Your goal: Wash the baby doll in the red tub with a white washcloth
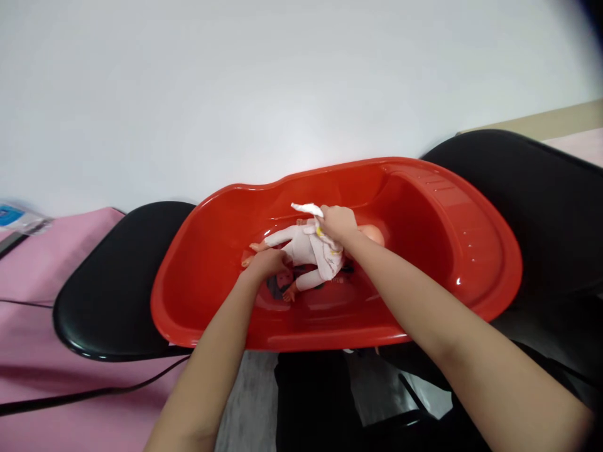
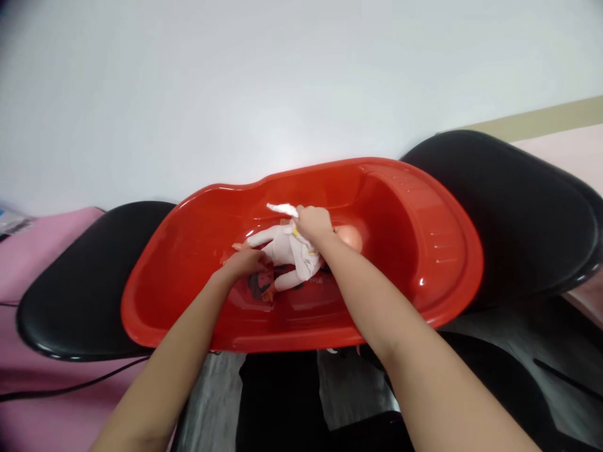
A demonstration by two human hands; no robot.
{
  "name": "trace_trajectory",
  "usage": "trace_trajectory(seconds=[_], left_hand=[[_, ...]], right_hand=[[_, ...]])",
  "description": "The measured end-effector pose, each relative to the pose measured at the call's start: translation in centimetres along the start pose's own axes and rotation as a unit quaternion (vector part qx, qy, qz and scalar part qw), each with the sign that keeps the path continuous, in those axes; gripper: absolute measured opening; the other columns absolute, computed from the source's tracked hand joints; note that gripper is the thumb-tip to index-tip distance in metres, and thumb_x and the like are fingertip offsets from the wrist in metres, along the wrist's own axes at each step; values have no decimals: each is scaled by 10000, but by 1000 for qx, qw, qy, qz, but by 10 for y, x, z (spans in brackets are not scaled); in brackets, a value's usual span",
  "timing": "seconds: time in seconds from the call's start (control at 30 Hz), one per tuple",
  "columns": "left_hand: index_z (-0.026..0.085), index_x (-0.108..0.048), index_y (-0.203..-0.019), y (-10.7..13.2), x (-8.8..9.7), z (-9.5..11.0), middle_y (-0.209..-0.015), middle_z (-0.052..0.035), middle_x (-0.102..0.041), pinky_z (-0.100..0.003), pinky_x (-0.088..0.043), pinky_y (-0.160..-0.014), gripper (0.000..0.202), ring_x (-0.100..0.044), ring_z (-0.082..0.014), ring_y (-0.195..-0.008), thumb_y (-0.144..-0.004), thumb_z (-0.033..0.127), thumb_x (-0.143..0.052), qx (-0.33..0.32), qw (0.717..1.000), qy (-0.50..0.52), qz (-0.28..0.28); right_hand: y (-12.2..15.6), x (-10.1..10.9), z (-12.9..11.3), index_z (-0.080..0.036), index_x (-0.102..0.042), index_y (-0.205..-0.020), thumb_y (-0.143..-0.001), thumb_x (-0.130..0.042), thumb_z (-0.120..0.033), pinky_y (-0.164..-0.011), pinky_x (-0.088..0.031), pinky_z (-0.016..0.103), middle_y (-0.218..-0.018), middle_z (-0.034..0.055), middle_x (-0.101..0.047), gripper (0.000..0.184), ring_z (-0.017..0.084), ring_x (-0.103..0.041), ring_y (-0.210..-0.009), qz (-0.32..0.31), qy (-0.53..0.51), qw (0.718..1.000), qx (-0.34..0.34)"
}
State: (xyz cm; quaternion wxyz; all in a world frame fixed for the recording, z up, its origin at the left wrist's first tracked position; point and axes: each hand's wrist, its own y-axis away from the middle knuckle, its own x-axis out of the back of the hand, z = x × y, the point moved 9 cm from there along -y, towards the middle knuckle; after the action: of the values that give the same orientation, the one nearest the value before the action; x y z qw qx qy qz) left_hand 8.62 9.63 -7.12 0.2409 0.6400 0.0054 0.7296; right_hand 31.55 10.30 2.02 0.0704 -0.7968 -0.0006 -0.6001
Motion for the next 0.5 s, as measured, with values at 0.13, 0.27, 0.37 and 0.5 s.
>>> trace_trajectory(seconds=[0.13, 0.27, 0.37, 0.5], left_hand=[[163, -683, -1391, 8, 19, -16, -1400, -222, -641, -499, -513, -993, 559, -606, -417, -1255, -925, 471, -659, 31, 995, -94, 30], [187, -605, -1478, 8, 1, -34, -1620, -216, -443, -574, -466, -1076, 573, -406, -435, -1467, -984, 473, -570, 79, 988, -135, -10], [190, -646, -1424, 6, -9, -45, -1686, -205, -345, -616, -407, -1126, 500, -327, -424, -1521, -1005, 433, -523, 94, 981, -167, -27], [187, -635, -1437, 9, -9, -59, -1655, -230, -388, -631, -350, -1166, 511, -348, -418, -1514, -1029, 448, -471, 116, 978, -168, -35]], right_hand=[[-5, 19, 46, -170, -744, -1105, -1091, -318, -612, -834, -507, 361, -1045, 176, -768, 614, 305, -729, -968, 77, -149, 979, -119], [-8, 25, 76, -116, -747, -1070, -1080, -295, -654, -858, -538, 370, -1034, 189, -755, 703, 309, -727, -996, 159, -383, 883, -220], [-14, 10, 70, -94, -709, -1198, -1081, -292, -636, -830, -580, 375, -1043, 174, -751, 694, 280, -744, -953, 155, -572, 765, -253], [-19, 0, 36, -103, -669, -1275, -1073, -255, -678, -803, -611, 368, -1053, 161, -756, 736, 249, -755, -897, 102, -680, 693, -216]])
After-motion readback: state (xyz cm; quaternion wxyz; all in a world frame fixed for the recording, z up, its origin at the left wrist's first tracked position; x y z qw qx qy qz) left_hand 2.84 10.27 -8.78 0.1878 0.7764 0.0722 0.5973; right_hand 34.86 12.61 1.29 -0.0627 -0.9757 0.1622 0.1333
